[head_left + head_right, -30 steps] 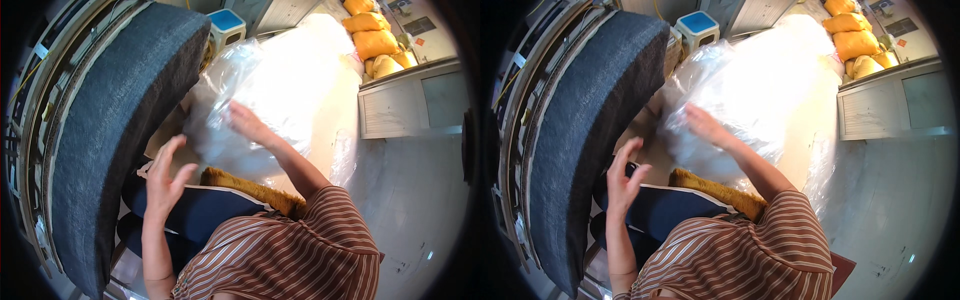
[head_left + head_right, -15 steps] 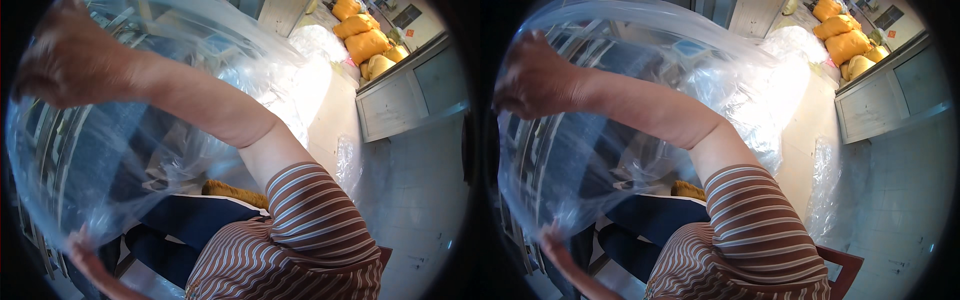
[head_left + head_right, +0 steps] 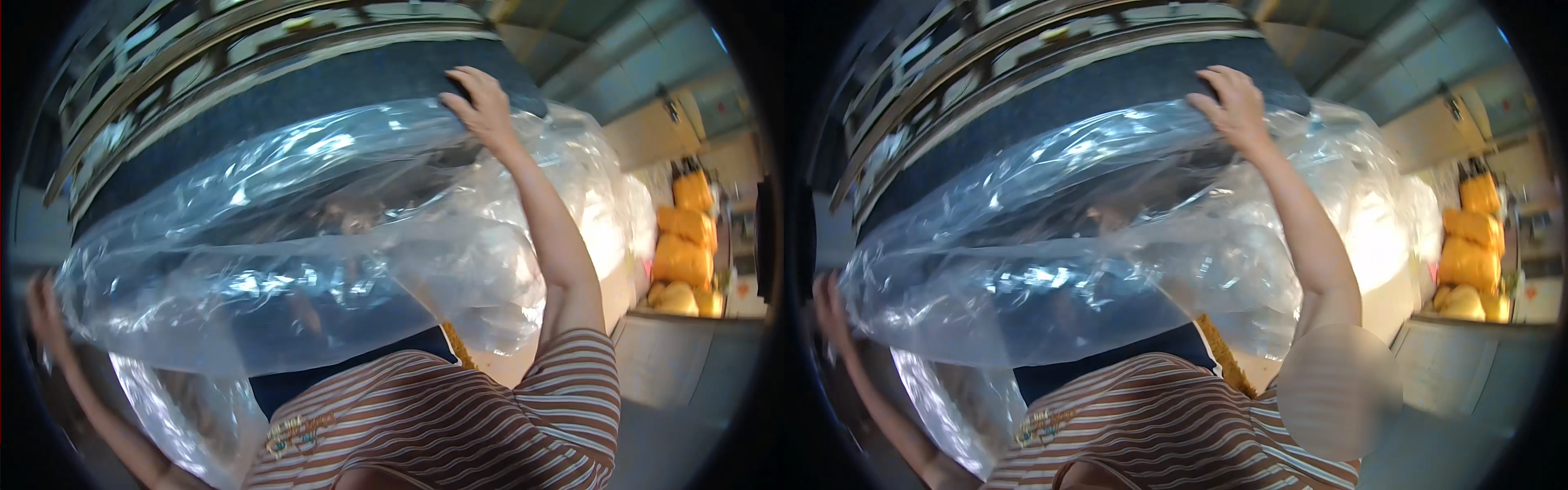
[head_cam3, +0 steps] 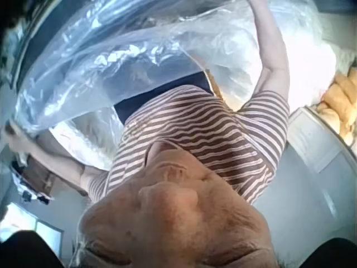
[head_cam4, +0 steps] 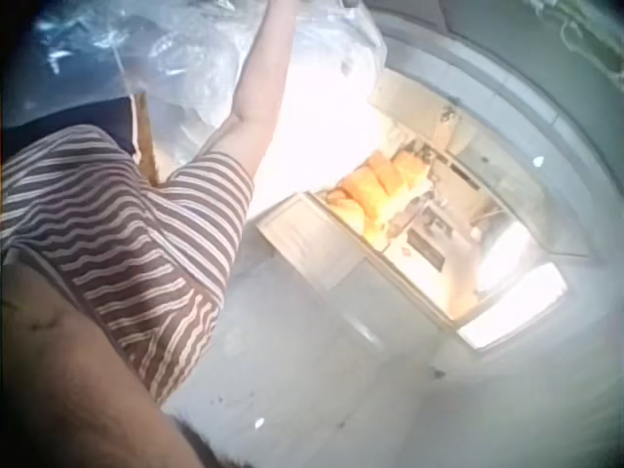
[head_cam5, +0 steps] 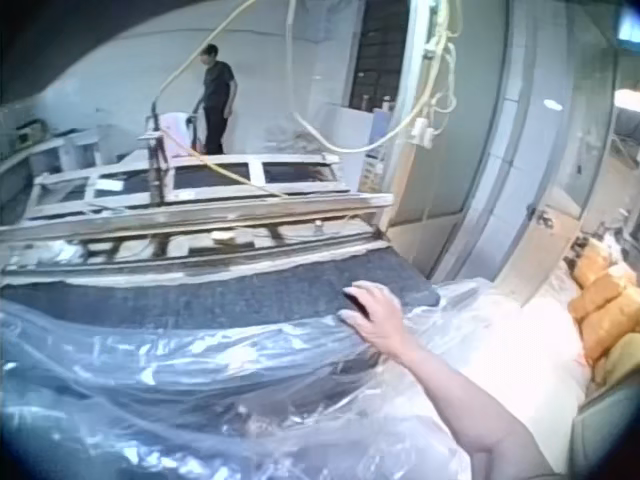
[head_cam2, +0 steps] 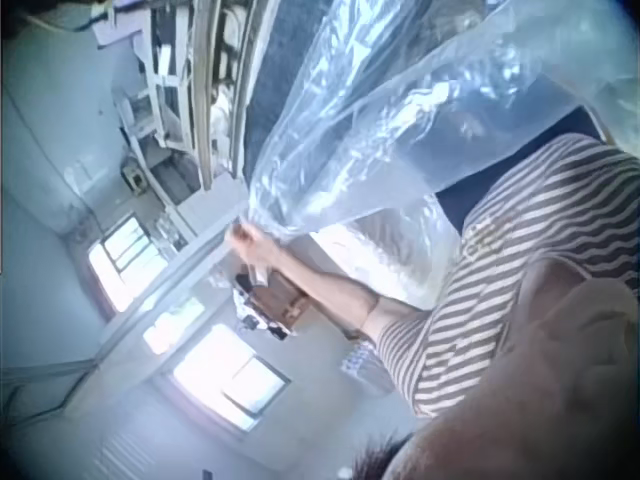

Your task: The person wraps a large, dark-colored piece of furniture with a clear plastic sheet. They pull the plastic over the object, smooth it out, and tuck the edges under the furniture frame to secure it.

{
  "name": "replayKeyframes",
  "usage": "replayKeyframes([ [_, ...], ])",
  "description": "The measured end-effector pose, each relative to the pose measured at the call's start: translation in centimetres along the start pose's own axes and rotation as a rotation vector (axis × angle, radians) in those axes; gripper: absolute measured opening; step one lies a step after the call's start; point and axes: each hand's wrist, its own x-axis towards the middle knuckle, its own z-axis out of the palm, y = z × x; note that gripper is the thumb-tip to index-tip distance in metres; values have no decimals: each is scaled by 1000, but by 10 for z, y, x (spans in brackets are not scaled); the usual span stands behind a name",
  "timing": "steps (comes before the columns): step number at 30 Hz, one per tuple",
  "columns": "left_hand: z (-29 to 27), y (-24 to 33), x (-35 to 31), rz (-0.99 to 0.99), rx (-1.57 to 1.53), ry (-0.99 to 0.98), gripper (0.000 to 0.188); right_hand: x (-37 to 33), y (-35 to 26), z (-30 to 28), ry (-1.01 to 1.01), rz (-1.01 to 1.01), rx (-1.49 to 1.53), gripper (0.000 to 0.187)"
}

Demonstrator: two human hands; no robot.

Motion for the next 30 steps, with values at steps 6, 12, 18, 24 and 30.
replayKeyframes([
  [6,136,18,-68,60,181,-164,66,2,-36,-27,-360,39,503,20],
  [12,134,36,-56,176,58,-160,75,39,54,-52,75,286,565,17],
  [18,136,-3,-78,24,163,80,55,79,117,-178,568,223,318,28],
  [24,134,6,-82,88,118,159,48,8,84,-100,-29,-183,-334,38],
  [30,115,-3,-64,102,98,7,41,-38,160,-95,-588,279,-330,40],
])
